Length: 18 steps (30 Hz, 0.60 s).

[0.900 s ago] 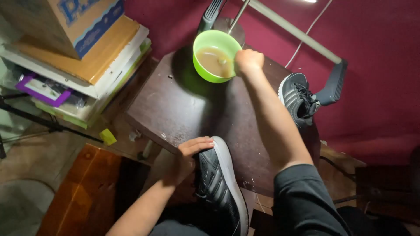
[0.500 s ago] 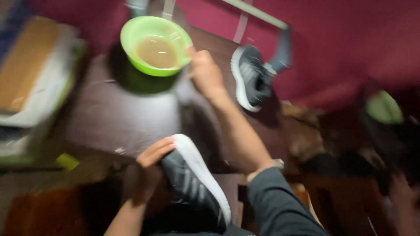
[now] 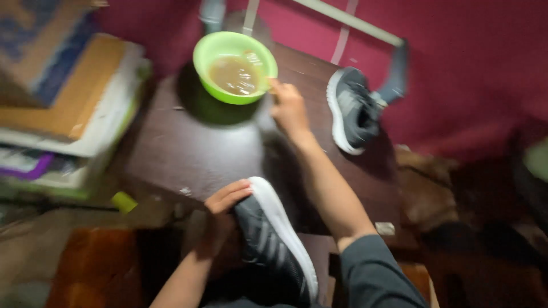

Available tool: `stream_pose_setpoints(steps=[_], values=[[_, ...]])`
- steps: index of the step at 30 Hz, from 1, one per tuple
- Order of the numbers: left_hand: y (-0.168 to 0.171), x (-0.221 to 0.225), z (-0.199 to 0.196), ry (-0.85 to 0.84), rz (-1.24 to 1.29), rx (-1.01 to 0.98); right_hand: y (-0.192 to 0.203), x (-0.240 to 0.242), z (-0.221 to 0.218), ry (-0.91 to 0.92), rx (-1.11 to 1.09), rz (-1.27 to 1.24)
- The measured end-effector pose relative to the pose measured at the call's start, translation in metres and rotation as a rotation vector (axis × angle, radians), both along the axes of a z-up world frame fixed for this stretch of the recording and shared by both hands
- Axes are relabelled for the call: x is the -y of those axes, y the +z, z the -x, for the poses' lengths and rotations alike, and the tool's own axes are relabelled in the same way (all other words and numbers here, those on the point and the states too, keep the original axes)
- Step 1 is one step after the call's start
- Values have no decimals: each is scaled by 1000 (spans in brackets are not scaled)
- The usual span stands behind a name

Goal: Cleaning the white sole of a black sneaker using a toothbrush and a cleaning solution in a bowl.

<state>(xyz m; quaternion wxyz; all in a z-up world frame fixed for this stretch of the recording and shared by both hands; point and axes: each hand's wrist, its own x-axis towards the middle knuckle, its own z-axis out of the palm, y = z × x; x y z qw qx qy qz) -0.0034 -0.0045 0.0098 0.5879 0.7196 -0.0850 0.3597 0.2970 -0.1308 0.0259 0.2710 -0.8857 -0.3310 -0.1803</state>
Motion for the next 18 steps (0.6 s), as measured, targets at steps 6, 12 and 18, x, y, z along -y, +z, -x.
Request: stream_pose_setpoints(steps=[6, 12, 18], values=[[-4, -2, -3, -3, 18, 50, -13, -5, -9, -42, 41, -40], [-14, 3, -5, 44, 45, 25, -5, -7, 6, -57, -22, -95], [-3, 2, -5, 41, 18, 56, -8, -4, 5, -80, -31, -48]])
